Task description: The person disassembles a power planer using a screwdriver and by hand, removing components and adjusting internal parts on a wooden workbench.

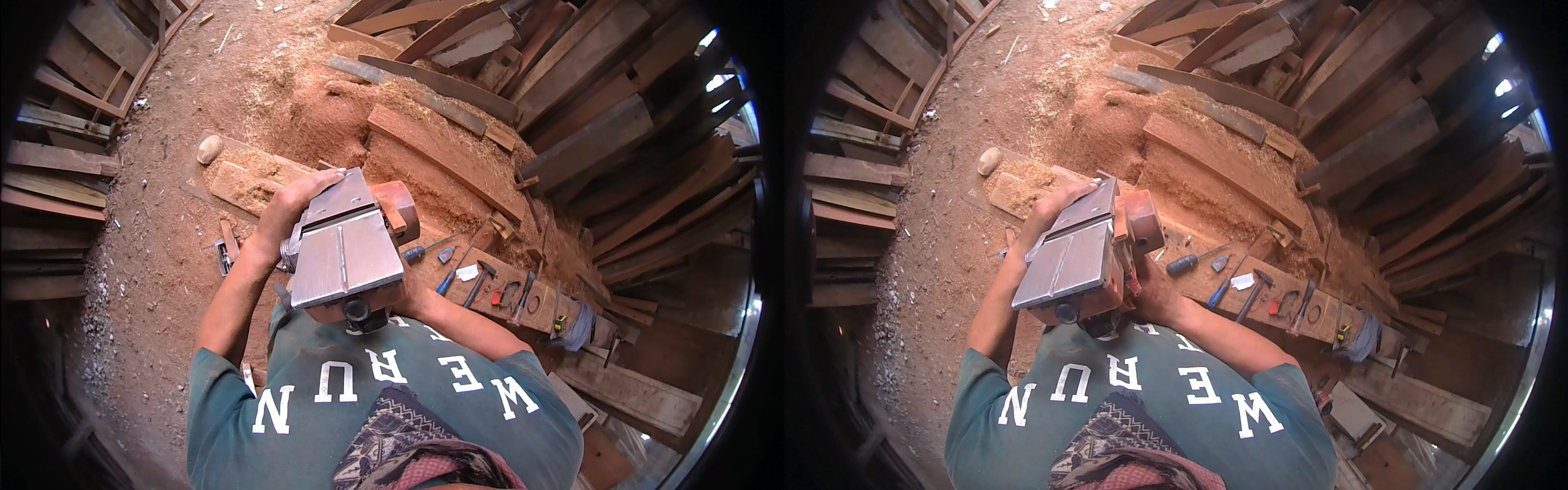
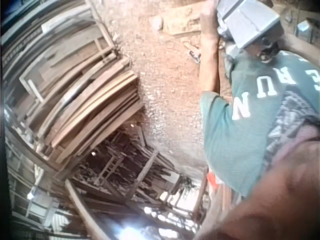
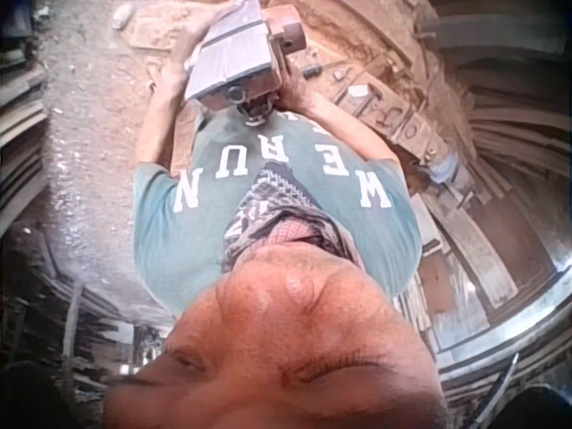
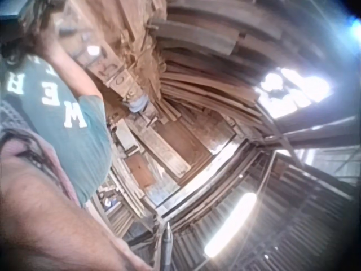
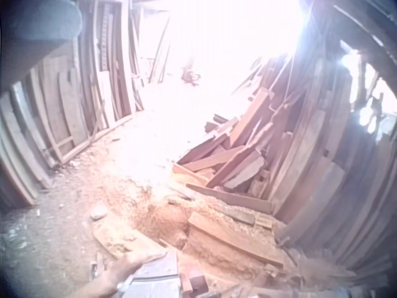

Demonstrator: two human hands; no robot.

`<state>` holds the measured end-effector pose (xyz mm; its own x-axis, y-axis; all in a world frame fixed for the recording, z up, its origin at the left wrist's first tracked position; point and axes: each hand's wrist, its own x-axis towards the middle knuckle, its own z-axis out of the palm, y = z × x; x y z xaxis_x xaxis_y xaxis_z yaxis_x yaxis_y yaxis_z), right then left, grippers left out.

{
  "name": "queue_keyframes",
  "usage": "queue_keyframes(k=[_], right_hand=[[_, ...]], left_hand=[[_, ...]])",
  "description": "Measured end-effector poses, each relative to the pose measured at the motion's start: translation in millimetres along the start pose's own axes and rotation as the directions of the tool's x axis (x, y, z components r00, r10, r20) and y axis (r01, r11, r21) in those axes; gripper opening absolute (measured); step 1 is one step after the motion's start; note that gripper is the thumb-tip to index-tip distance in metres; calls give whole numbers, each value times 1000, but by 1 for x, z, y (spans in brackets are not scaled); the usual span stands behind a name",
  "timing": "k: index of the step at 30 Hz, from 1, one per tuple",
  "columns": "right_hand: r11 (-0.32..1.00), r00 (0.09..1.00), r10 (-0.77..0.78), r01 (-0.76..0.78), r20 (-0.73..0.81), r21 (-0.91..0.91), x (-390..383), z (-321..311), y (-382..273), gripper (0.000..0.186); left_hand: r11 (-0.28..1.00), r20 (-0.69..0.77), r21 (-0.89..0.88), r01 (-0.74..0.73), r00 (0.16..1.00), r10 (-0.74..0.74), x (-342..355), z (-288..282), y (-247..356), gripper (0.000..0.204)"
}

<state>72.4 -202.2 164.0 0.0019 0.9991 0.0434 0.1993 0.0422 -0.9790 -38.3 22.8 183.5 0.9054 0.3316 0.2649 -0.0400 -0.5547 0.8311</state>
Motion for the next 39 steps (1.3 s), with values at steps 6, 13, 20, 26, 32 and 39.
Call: queue_keyframes(k=[6, 13, 20, 26, 32, 39], right_hand=[[1000, 1000, -5, 5, -25, -2, -5, -1, -2, 77], [999, 996, -8, 5, -86, -40, -11, -4, -3, 74], [950, 978, -104, 44, -180, -308, -20, -15, -3, 70], [879, 995, 93, -67, 32, -473, -5, -28, -22, 43], [887, 889, 431, -449, -155, -104, 54, -25, -4, 38], [736, 748, 663, -657, 26, 163, 84, -7, 64, 36]], left_hand=[[994, 20, -75, 78, 997, -76, 1, 5, -2, 51], [990, 22, -115, 81, 997, -78, 1, 6, -3, 53], [978, 34, -171, 117, 993, -113, -3, 8, 8, 49], [924, 63, -249, 290, 957, -284, -65, 87, -56, 61], [485, 264, -661, 573, 782, -564, -84, 117, -35, 61], [239, 508, -521, 820, 522, -685, -130, 154, -103, 46]])
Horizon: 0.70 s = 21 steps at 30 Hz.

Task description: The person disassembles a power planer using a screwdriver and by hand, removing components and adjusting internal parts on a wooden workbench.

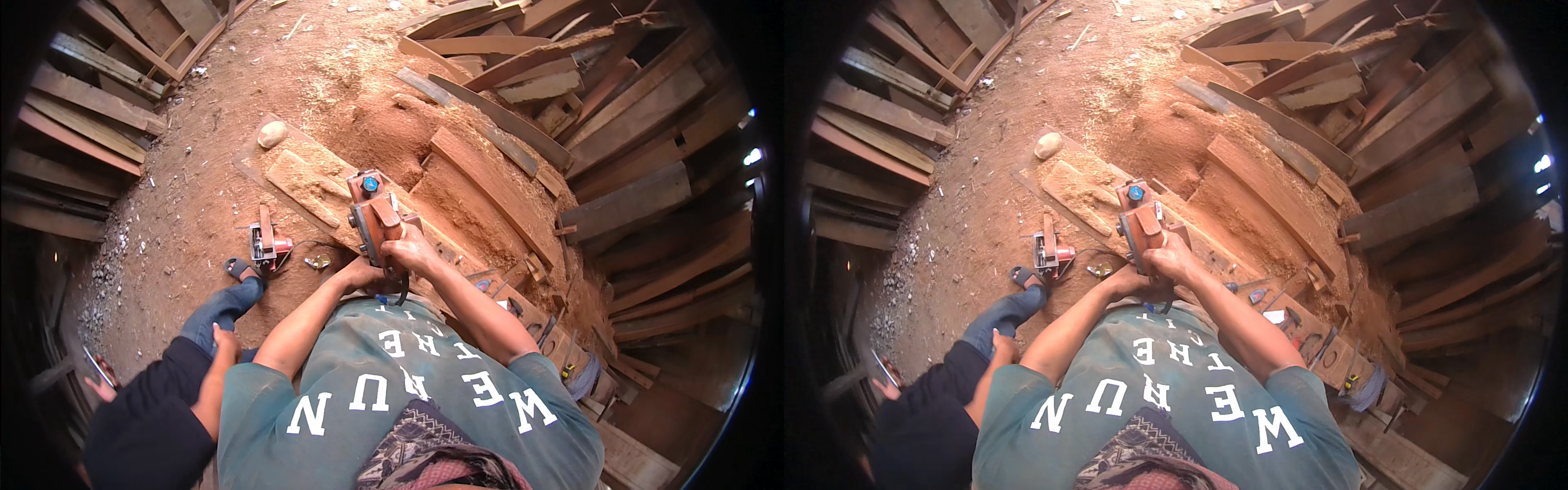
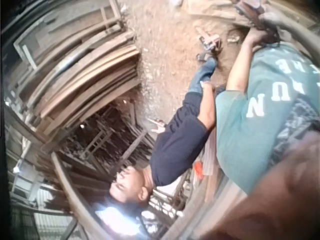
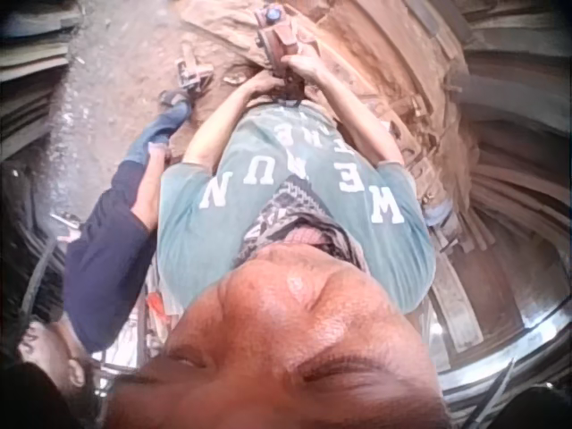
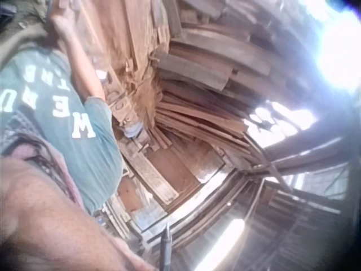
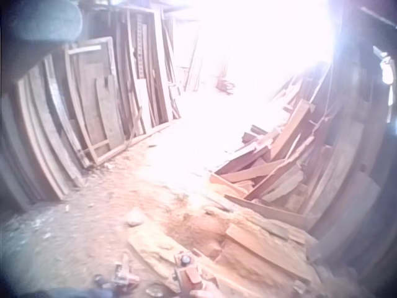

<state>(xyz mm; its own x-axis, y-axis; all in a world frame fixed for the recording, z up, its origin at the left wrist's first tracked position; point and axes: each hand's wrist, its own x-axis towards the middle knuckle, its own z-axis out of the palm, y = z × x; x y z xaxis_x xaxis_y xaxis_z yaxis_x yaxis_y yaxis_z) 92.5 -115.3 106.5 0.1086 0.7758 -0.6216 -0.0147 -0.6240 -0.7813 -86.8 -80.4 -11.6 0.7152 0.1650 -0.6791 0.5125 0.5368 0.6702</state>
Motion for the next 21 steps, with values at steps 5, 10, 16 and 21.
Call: queue_keyframes(k=[5, 10, 16, 21], right_hand=[[999, 999, 42, -41, -25, 20, 40, 21, 43, 32], [989, 981, 107, -88, -163, 117, 54, 48, 67, 29], [949, 957, 107, -18, -268, 316, 57, 63, 91, 28], [958, 958, 120, -44, -259, 283, 55, 59, 92, 24]], left_hand=[[989, -195, 144, 29, 981, -1, -7, -39, -42, 60], [926, -544, 355, 126, 833, 95, -49, -79, -89, 70], [942, -621, 184, 281, 776, -110, -88, -98, -158, 69], [931, -564, 115, 347, 794, -227, -87, -95, -185, 68]])
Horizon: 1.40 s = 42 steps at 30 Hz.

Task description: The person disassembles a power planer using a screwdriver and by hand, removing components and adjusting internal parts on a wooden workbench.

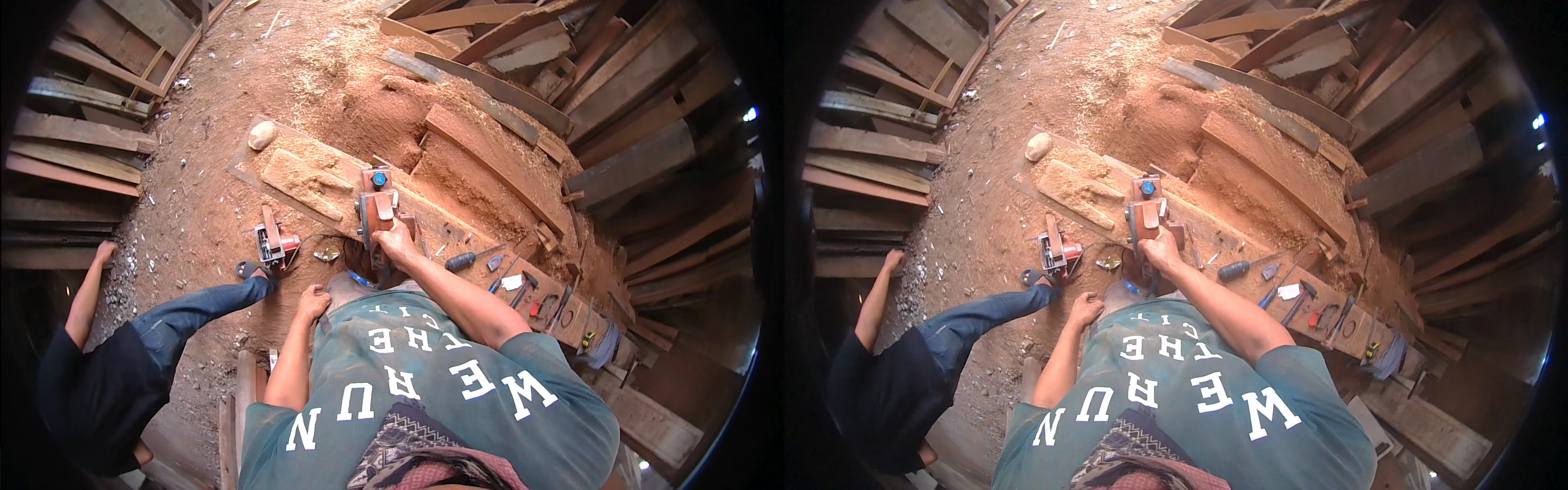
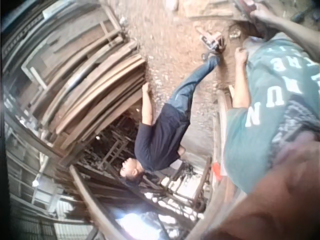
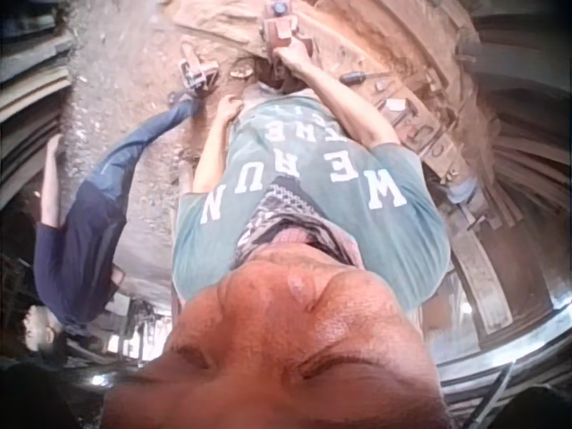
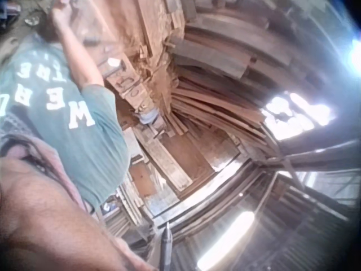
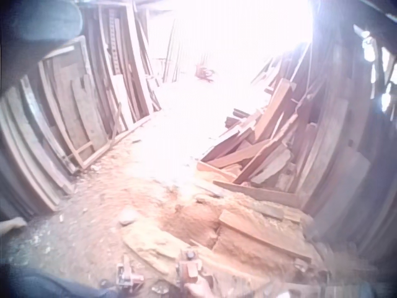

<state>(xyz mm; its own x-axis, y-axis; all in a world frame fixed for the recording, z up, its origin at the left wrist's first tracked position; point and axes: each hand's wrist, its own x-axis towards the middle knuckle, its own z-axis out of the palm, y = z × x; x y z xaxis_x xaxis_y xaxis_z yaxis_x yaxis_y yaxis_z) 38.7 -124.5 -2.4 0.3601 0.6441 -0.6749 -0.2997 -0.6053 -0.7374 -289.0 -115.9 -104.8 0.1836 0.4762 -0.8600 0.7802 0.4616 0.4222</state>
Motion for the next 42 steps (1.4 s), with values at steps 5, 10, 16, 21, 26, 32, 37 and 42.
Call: queue_keyframes(k=[5, 10, 16, 21, 26, 32, 37, 42], right_hand=[[983, 992, -118, 122, 34, -136, 8, -14, 16, 47], [932, 972, -226, 197, -60, -305, -33, -32, 4, 60], [972, 979, -183, 166, -92, -167, -78, -87, 45, 48], [945, 956, -191, 117, -225, -305, -125, -121, 88, 37], [943, 941, -72, -43, -330, -331, -183, -154, 135, 37], [956, 846, 49, -194, -532, -221, -263, -177, 220, 35], [953, 807, 106, -248, -581, -172, -307, -181, 295, 35], [943, 774, 177, -309, -608, -119, -322, -179, 332, 34]], left_hand=[[970, 5, 210, -119, 993, 121, 0, 2, 35, 62], [938, 11, 236, -255, 966, 260, 17, -7, 63, 57], [760, -115, 234, -607, 759, 641, -12, -10, 201, 31], [613, 49, 279, -739, 649, 759, -1, 0, 311, 36], [296, 334, 721, -627, 688, 644, 8, 33, 370, 41], [246, 513, 720, -649, 736, 442, 55, 40, 391, 48], [69, 586, 746, -662, 702, 404, 59, 48, 397, 34], [123, 563, 726, -676, 688, 458, 44, 50, 397, 18]])
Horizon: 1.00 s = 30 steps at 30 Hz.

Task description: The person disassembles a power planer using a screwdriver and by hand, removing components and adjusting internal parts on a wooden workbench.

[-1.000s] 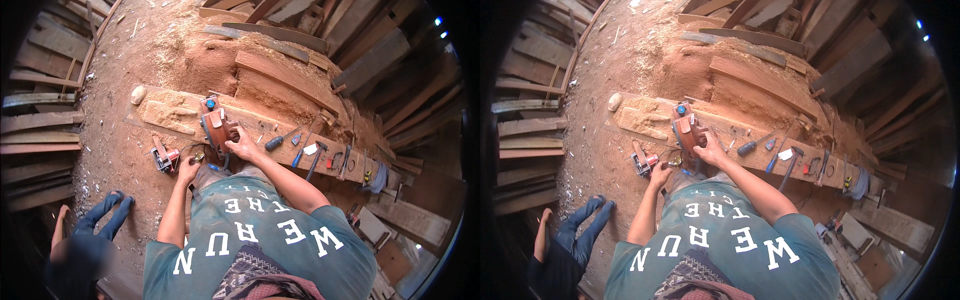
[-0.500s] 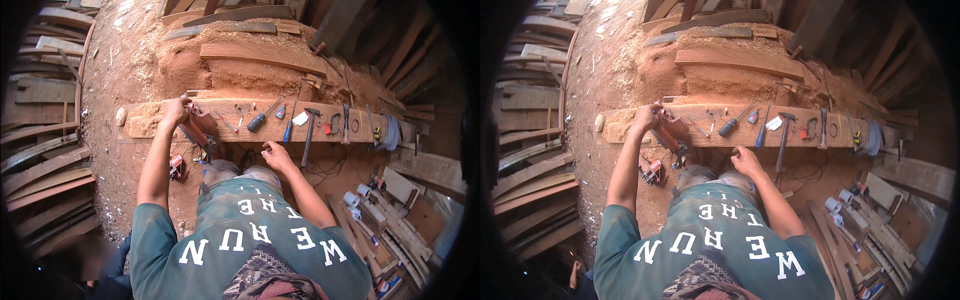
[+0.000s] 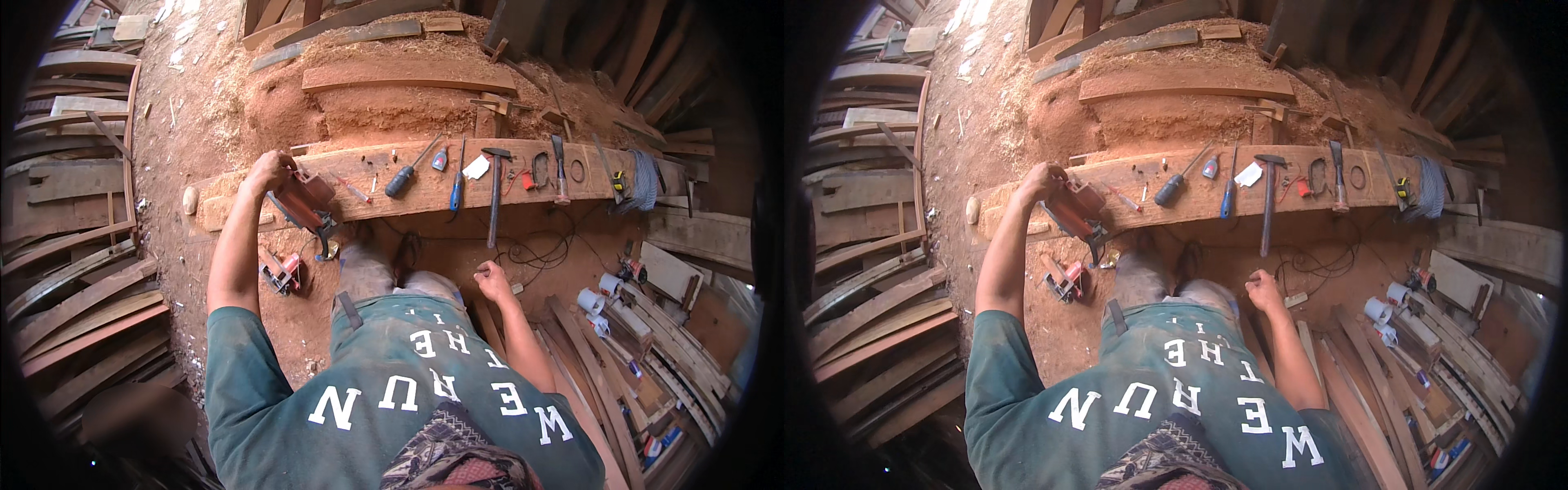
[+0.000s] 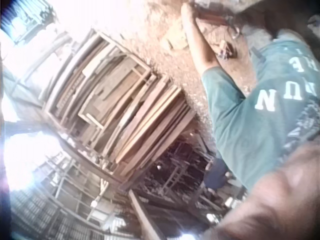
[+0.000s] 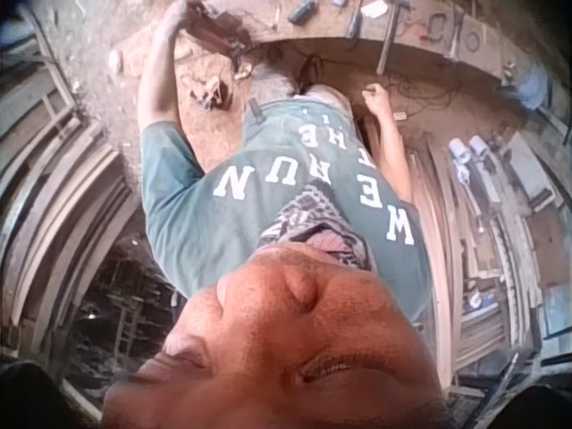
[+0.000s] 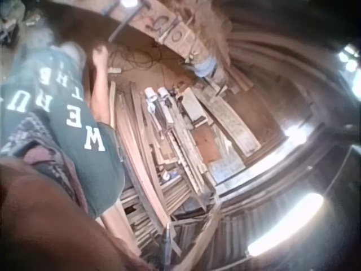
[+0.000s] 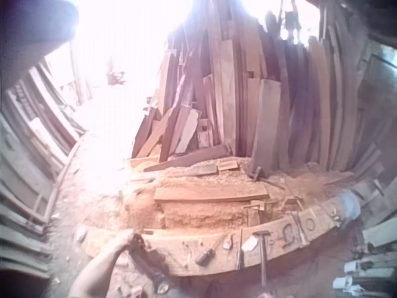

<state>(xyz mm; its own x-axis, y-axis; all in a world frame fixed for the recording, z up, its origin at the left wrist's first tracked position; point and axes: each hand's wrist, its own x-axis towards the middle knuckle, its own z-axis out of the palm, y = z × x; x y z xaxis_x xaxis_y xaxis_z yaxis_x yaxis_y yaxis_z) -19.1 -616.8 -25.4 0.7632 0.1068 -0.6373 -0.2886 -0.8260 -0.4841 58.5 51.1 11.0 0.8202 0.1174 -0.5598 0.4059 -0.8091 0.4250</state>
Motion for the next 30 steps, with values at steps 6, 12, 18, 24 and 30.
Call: queue_keyframes(k=[6, 12, 18, 24, 30], right_hand=[[991, 995, 69, -60, -73, 120, 4, 23, -4, 31], [980, 993, 112, -102, -46, 173, 3, 88, -7, 29], [951, 978, 188, -159, -89, 265, -10, 137, 17, 24], [901, 934, 357, -351, 22, 257, -23, 149, 22, 28], [933, 961, 273, -250, -54, 259, -25, 145, 1, 25]], left_hand=[[974, 95, 203, -105, 992, 87, 10, -2, 7, 21], [923, 191, 152, -352, 927, 322, 24, -4, -4, 17], [920, 216, 191, -343, 929, 301, 22, -9, 6, 20], [963, -111, -188, -193, 978, 174, 0, -1, -14, 33], [608, -455, -777, -163, 812, -364, -55, 52, -35, 33]])
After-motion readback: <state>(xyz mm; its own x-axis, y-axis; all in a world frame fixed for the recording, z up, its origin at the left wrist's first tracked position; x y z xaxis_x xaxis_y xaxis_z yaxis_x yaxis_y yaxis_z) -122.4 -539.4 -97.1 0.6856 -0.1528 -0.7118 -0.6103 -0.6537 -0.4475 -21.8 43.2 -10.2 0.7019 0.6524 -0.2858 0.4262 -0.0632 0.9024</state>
